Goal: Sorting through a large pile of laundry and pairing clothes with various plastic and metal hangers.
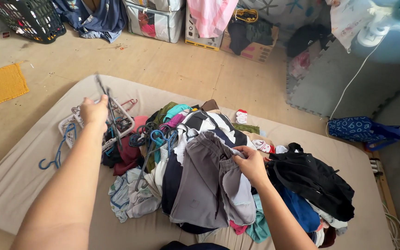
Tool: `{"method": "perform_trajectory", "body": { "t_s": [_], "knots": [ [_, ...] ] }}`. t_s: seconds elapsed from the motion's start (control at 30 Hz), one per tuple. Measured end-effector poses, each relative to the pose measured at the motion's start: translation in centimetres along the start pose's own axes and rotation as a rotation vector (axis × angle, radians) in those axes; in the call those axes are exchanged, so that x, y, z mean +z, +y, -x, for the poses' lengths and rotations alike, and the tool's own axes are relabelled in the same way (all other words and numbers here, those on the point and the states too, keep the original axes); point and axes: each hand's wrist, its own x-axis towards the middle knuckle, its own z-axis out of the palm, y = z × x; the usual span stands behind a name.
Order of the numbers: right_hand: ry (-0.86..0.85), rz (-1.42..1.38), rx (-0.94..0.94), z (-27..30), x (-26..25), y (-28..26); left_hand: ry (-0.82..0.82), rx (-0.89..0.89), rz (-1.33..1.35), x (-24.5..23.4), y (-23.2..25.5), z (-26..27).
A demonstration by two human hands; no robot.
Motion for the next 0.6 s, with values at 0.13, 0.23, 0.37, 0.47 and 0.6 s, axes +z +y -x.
{"method": "perform_trajectory", "body": {
  "t_s": [0.13,0.23,0.37,0.47,0.6],
  "knots": [
    [-0.025,-0.018,-0.033,0.2,0.6,-1.1,-0.212,0.075,-0.095,2.9,-0.3,3.7],
    [-0.022,0.06,0.007,0.5,0.9,-2.7,-0.405,0.233,0.08,5.9,1.4,9.6],
    [-0.037,-0.069,-0.126,-0.3,0.6,-2.9,-0.875,0.471,0.01,6.5,8.1,19.5],
    [-0.032,-0.243,-0.203,0.5,-1.3,-6.0,-1.137,0.74,0.059,6.6,10.6,23.6],
    [0.103,-0.349,-0.343,2.1,-5.8,-9.6,-1.097,0.9,-0.316,5.4,14.9,26.9]
  ]
}}
